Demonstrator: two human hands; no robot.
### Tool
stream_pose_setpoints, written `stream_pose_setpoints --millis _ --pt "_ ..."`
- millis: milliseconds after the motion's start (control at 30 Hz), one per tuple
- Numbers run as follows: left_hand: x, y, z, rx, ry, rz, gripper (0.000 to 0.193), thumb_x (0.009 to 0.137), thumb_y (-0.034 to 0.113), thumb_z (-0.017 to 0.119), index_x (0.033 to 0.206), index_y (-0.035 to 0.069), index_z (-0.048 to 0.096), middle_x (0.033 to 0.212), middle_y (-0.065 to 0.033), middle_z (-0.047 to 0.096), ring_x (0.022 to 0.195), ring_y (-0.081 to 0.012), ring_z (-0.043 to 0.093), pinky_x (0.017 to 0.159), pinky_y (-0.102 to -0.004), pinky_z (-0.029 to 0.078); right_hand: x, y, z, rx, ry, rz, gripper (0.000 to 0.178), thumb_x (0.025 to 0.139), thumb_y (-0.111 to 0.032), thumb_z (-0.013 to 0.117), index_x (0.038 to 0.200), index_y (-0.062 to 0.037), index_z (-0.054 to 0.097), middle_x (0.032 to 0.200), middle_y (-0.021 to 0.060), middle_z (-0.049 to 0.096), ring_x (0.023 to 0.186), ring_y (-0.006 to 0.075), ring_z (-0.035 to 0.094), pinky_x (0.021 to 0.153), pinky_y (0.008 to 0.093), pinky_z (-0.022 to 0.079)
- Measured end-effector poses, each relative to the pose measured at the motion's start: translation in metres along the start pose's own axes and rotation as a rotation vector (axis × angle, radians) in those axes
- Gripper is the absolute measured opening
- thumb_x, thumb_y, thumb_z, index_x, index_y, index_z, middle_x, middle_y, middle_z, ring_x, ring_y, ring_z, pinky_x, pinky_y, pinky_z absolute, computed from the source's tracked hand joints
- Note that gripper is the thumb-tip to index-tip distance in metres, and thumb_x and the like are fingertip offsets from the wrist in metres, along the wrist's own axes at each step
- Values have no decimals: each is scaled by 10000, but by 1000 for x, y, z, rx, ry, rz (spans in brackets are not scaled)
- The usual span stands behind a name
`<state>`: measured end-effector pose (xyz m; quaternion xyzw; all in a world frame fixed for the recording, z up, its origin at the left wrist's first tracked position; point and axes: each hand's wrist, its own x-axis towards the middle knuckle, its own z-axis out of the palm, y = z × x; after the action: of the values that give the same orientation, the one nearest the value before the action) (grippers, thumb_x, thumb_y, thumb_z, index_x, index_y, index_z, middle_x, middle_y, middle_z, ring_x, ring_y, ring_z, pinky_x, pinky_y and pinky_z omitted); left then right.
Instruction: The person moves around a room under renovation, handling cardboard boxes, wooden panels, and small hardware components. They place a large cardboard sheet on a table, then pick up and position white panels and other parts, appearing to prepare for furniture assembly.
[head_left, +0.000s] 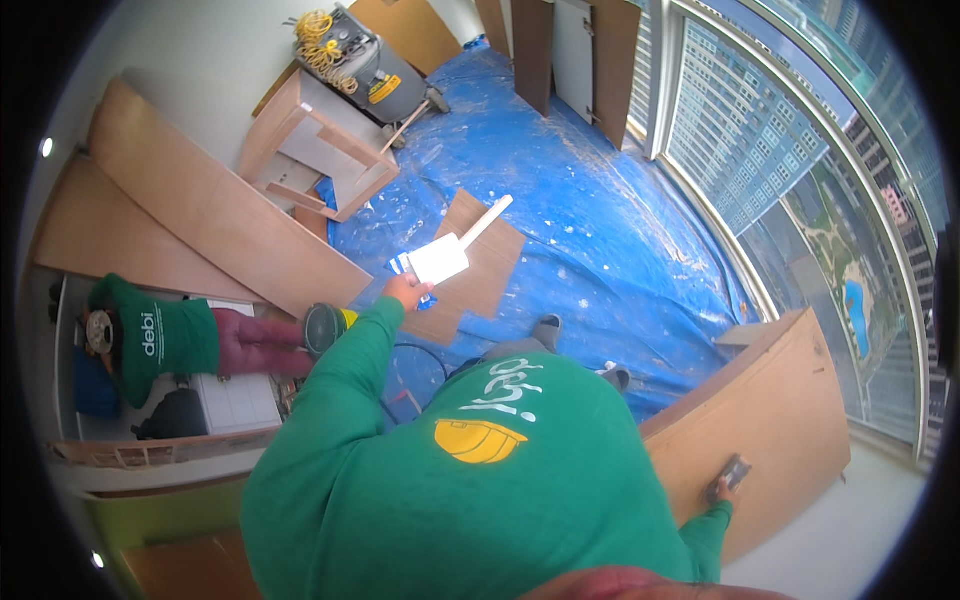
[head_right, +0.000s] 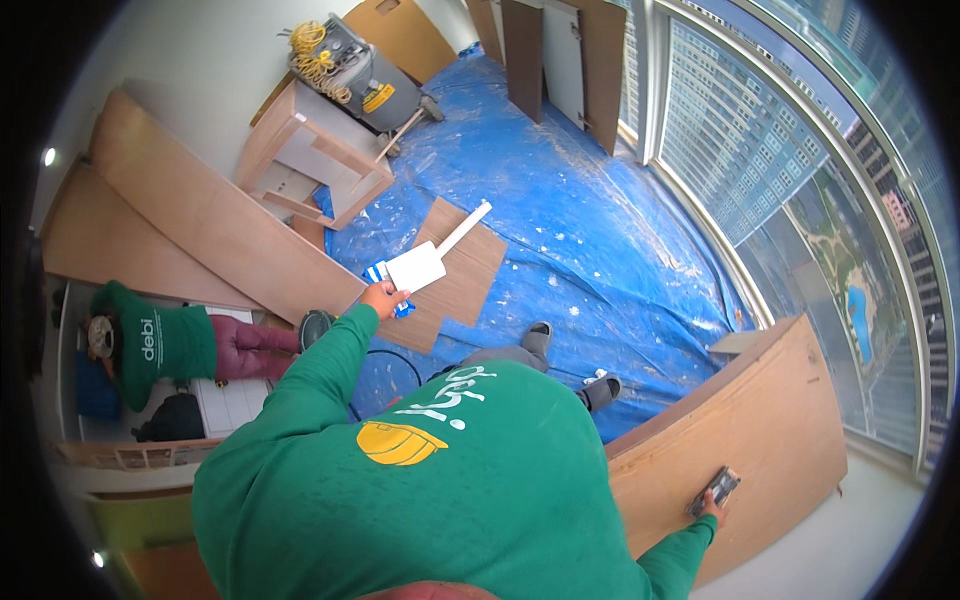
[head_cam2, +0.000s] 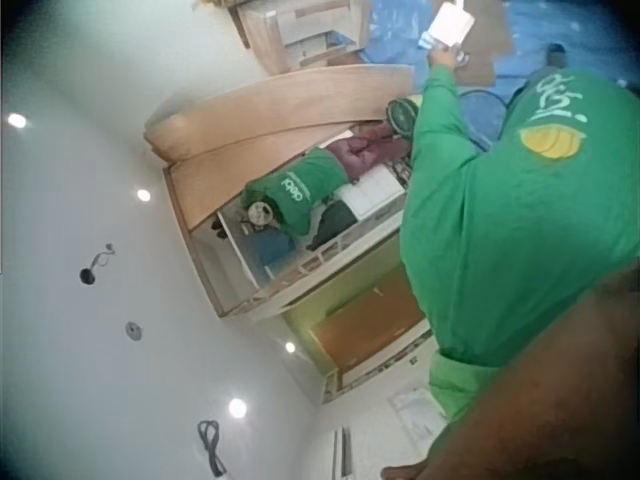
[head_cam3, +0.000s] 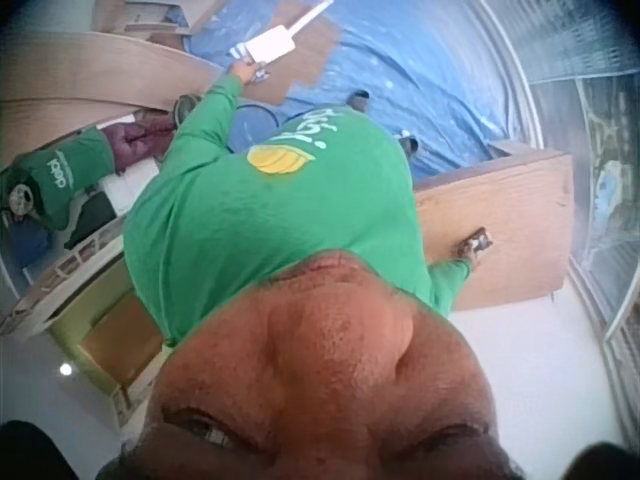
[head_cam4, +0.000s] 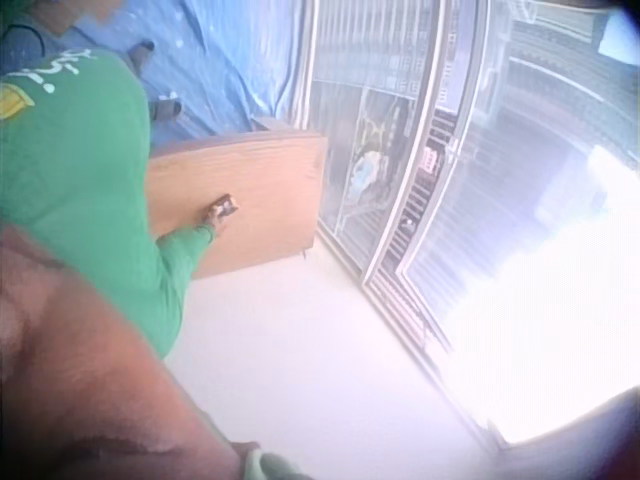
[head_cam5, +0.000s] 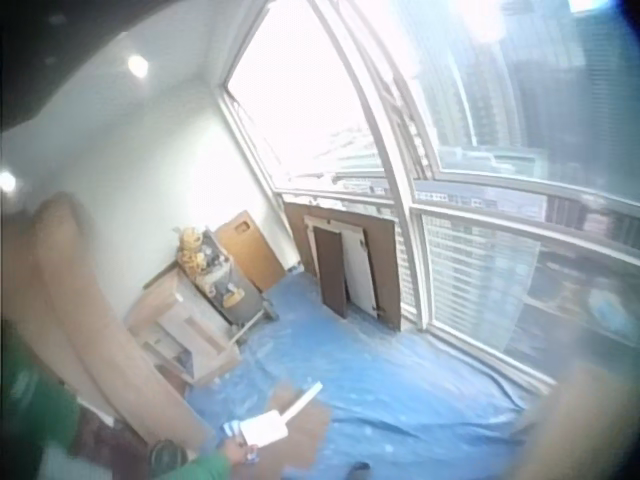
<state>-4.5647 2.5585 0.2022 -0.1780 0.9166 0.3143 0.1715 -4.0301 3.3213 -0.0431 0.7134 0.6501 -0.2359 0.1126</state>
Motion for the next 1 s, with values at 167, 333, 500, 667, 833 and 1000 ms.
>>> stream_pose_setpoints --millis 167,333,500,667,833,1000 --pt "10 -15 -17 12 -4 -80 331 834 301 719 903 -21 688 758 -109 686 593 -169 627 556 -343 505 -31 -27 17 -243 -39 -36 1012 525 -488 897 1289 57 516 1191 229 623 1057 354 622 930 413 509" --pt "65 -47 -24 28 -16 -120 367 826 316 709 954 -28 695 825 -149 700 718 -234 666 675 -372 521 -66 -56 45 230 -216 177 714 602 -347 858 1112 91 619 991 196 686 845 310 666 781 397 554" --pt "171 -102 -16 22 30 35 316 824 274 731 937 -21 706 792 -125 701 674 -179 656 640 -329 520 -187 -156 50 398 -45 94 653 597 -315 824 1060 102 627 944 203 687 806 300 672 743 399 559" --pt "224 -110 -21 -81 61 -53 311 818 230 728 1013 -11 705 891 -128 722 807 -180 679 734 -346 525 -240 -316 63 -62 -60 -185 624 573 -305 840 991 105 625 933 211 683 805 297 677 715 410 555" --pt "264 -143 -35 -357 144 -77 257 832 194 705 1029 30 716 923 -106 727 817 -188 674 748 -345 521 -286 -522 102 -164 -309 -473 561 617 -304 842 930 111 630 847 194 688 745 242 674 663 391 544" --pt "310 -39 -82 -326 209 -82 333 808 309 729 1038 70 704 940 -180 705 863 -287 679 786 -406 512 -373 -719 189 -253 -464 -796 563 628 -336 838 915 106 640 835 194 689 742 239 671 661 392 539"
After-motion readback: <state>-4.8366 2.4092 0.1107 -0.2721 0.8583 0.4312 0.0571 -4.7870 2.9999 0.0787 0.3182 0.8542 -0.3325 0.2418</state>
